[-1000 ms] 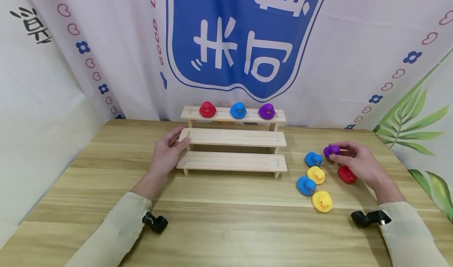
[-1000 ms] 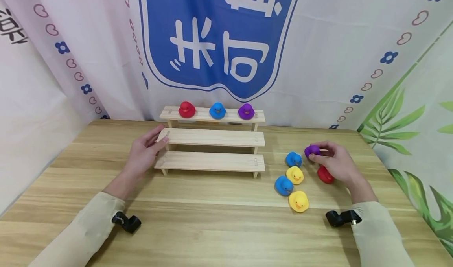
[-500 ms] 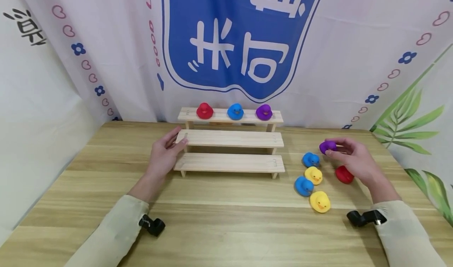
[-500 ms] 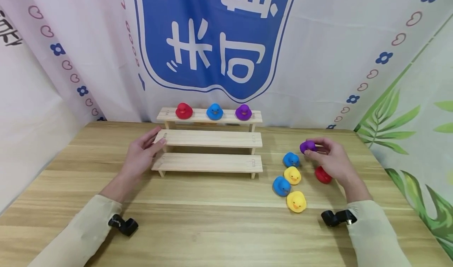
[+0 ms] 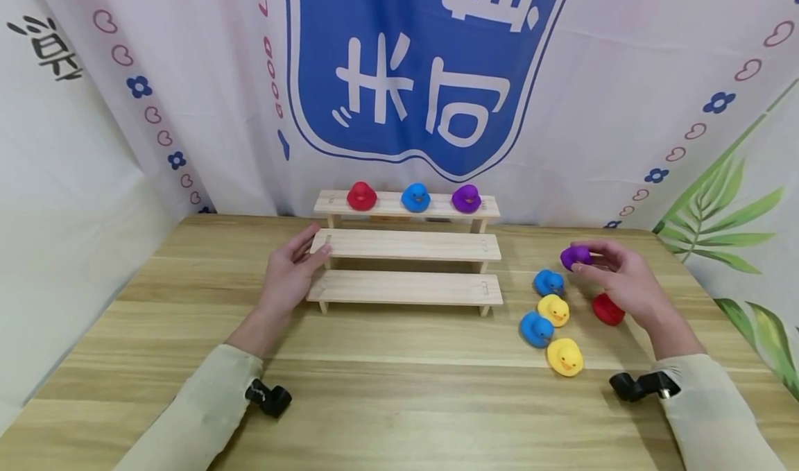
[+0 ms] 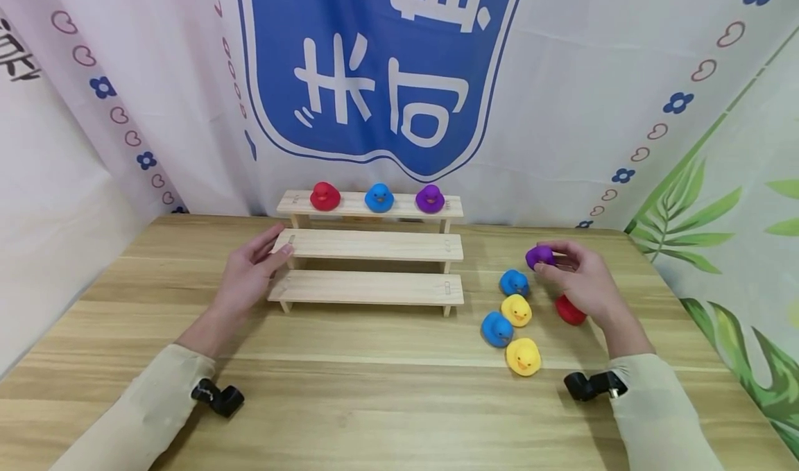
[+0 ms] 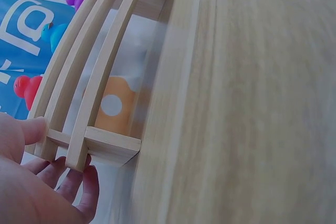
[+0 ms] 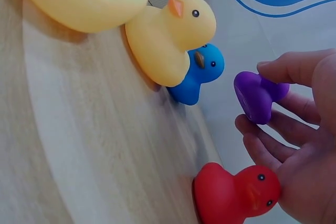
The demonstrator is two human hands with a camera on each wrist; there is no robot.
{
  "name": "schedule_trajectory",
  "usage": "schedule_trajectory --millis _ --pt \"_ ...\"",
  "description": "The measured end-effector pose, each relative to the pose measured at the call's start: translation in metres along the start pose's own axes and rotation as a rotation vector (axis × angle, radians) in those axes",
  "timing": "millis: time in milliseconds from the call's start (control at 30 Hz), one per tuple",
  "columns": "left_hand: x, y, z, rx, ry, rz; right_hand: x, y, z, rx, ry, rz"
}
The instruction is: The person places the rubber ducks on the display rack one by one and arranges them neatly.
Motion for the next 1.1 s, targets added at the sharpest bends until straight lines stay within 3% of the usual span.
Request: schedule_trajectory --millis 1100 --pt "0.001 0.001 0.0 0.015 0.01 -0.002 -0.008 0.004 -0.023 0.102 -0.033 0.034"
Point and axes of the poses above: each hand's wrist, its own y-axis away from the middle knuckle, its own x-axis out of the back of the hand, z = x × y, the point moved 6 cm from there along -y, towards the middle knuckle, and after that the axes turned 8 degrees about -y, right-handed, at the moved point
